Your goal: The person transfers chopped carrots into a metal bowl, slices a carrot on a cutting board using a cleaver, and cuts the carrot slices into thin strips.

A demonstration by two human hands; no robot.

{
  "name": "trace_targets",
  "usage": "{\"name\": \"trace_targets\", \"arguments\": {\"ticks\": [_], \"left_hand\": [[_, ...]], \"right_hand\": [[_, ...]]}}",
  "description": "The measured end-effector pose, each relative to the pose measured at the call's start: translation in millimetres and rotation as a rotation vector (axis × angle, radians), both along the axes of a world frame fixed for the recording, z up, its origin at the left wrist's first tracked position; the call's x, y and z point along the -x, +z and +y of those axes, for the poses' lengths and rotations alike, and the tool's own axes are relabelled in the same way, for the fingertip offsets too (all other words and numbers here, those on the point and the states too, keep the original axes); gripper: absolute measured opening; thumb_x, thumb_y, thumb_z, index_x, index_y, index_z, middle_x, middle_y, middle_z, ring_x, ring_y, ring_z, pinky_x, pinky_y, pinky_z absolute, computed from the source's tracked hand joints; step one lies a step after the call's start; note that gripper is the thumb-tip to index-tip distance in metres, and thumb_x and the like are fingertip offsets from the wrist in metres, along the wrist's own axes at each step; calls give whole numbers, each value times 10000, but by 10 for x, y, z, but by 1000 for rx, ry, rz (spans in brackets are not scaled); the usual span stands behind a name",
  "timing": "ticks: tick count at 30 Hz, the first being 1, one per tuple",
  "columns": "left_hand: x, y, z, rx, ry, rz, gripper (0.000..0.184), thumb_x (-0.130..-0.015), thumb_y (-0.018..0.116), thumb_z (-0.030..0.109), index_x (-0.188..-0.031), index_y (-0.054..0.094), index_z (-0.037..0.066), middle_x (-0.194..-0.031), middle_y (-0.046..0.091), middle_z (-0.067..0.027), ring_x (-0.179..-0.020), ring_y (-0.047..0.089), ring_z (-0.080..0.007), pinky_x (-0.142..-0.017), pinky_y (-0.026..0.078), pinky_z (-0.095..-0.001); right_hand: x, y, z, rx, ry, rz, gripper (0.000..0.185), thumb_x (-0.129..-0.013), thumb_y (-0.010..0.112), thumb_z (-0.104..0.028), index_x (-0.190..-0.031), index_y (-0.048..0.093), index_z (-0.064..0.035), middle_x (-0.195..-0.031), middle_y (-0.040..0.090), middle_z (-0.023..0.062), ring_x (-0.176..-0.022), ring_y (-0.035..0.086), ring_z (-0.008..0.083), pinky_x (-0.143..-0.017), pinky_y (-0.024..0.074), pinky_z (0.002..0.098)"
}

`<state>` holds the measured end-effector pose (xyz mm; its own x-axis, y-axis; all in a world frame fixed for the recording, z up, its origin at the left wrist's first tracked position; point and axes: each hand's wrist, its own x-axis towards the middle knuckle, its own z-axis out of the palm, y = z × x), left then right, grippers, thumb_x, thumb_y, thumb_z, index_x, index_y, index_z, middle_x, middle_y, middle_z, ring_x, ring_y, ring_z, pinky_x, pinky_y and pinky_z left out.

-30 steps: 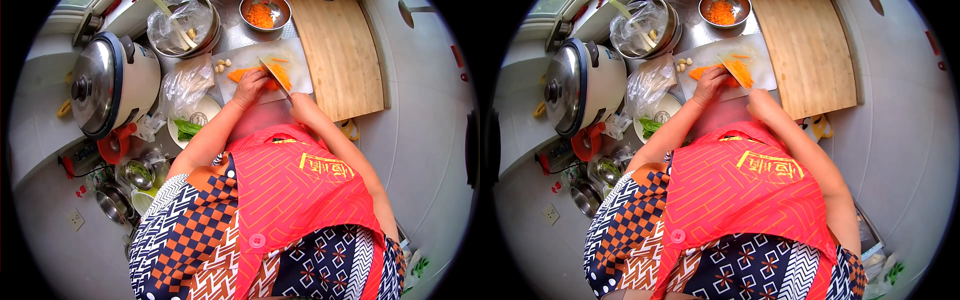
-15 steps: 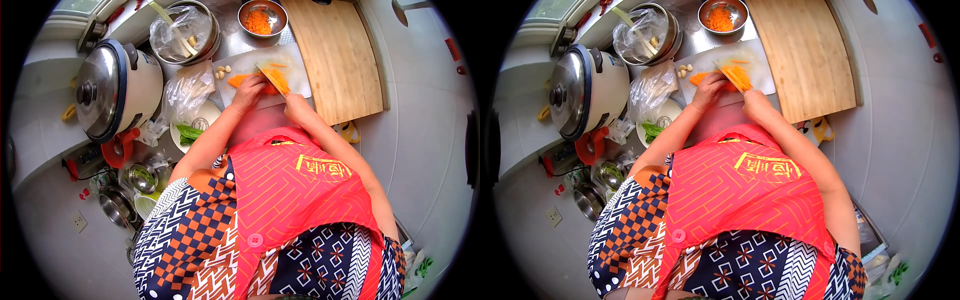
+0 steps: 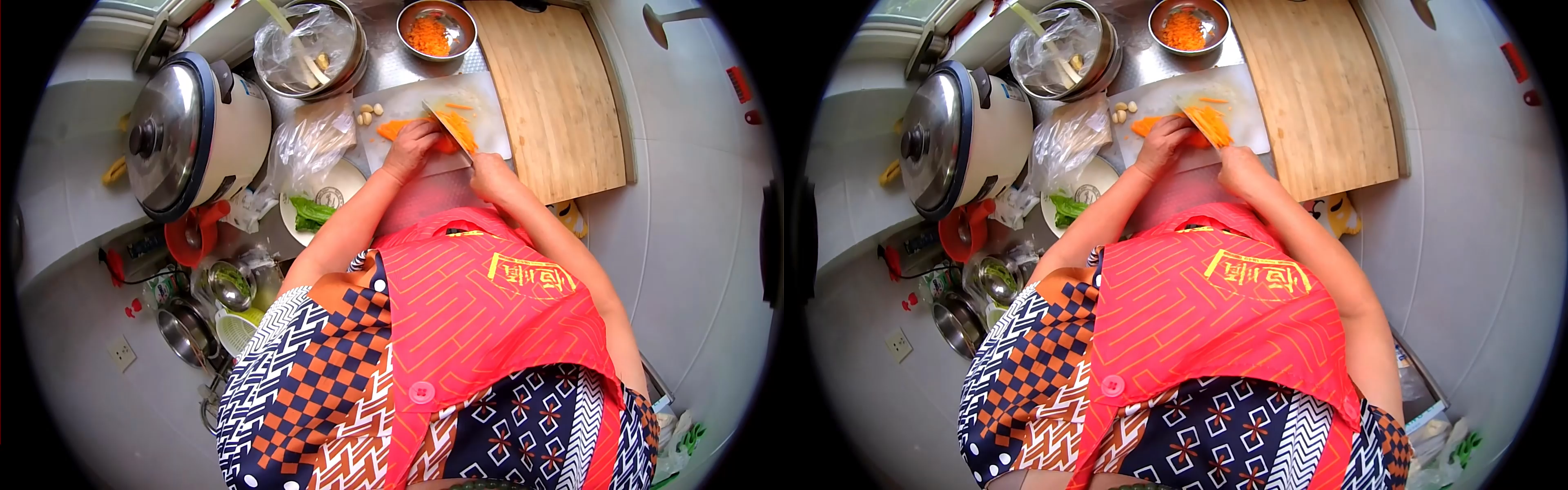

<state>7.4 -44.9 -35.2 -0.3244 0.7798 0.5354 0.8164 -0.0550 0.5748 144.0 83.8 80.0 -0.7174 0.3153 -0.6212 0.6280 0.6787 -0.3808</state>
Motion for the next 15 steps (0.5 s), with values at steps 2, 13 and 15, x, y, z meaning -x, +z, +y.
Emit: {"name": "trace_targets", "arguments": {"ticks": [2, 13, 15], "left_hand": [[3, -35, 12, -4, -7, -13, 202, -718, 589, 49, -905, 664, 52, -1060, 650, -94, -1017, 597, -286, -865, 485, -386], [-2, -42, 7, -11, 9, 7, 231, -718, 615, 10, -937, 677, 44, -1024, 653, -95, -971, 618, -274, -846, 493, -356], [-15, -17, -1, -6, 21, 5, 238, -718, 617, 10, -944, 680, 49, -1032, 652, -90, -977, 615, -270, -852, 488, -353]], "right_hand": [[-70, -22, 14, 17, 22, 49, 225, -747, 497, 12, -909, 634, 87, -821, 630, 307, -788, 650, 417, -719, 528, 463], [-308, 2, 30, 15, 34, 179, 237, -767, 465, 20, -956, 590, 90, -906, 583, 360, -924, 572, 493, -792, 475, 518], [-294, 17, 13, 9, 16, 165, 227, -767, 465, 19, -937, 596, 91, -912, 582, 362, -925, 573, 491, -798, 475, 519]]}}
